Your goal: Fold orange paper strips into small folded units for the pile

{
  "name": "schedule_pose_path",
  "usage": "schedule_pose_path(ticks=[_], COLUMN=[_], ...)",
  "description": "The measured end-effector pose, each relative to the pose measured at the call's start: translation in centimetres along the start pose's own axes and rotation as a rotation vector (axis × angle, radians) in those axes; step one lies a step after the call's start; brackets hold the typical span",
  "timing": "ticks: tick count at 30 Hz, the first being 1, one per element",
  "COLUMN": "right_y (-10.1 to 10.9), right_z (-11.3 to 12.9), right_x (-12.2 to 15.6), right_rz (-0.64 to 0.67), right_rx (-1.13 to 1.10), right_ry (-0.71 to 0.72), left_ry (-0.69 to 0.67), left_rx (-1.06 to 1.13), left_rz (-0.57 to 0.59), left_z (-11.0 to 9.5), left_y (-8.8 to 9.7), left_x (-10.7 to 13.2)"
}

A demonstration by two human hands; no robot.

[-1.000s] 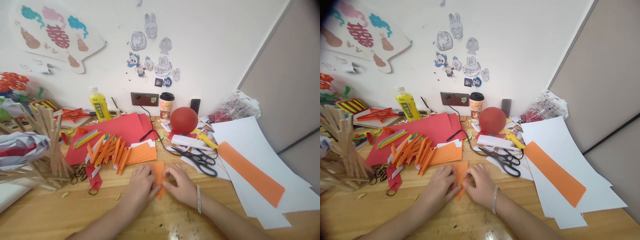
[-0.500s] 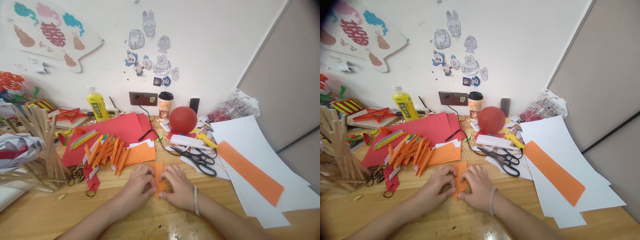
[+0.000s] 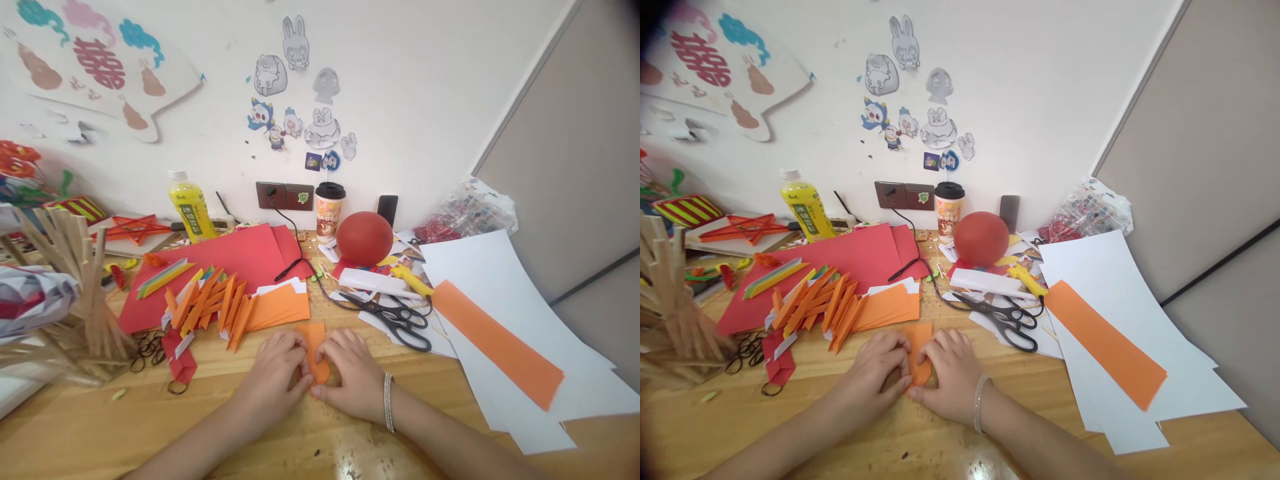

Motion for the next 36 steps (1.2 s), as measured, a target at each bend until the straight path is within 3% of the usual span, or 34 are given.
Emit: schedule_pose_path(ticks=[6,16,29,32,36], right_y=[0.1,0.0,0.0,0.2,1.1], right_z=[-0.1,0.2,0.0,-0.3,-0.9], right_x=[0.0,0.0,-0.1,-0.2,-0.4], right_rz=[0.014,-0.006,0.026,0.066,0.146], right_rx=[0.001,0.007,-0.043,-0.093,-0.172], right_ry=[-0.016,-0.012,-0.030,-0.021,0.079], left_ry=[0.021,0.051,0.035,-0.052,-0.280], left_rx=[-0.058,-0.116,-0.225,-0.212,-0.276], left_rz=[-0.008,-0.126,-0.102,-0.135,-0.134], left_z=[0.6,0.4,0.5,0.4,0.1], left_y=[0.1,0.6,0.3,0.9,1.6], left_x=[0.1,-0.1,0.1,0.3,0.7])
Point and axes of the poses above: each hand's wrist, its own x-axis away from the middle knuckle, its own y-axis out of the back of the hand, z = x × y, the point moved 9 cm from there along -x, towards the middle knuckle, and after that the axes turned 7 degrees about x, right-handed, at the moved point
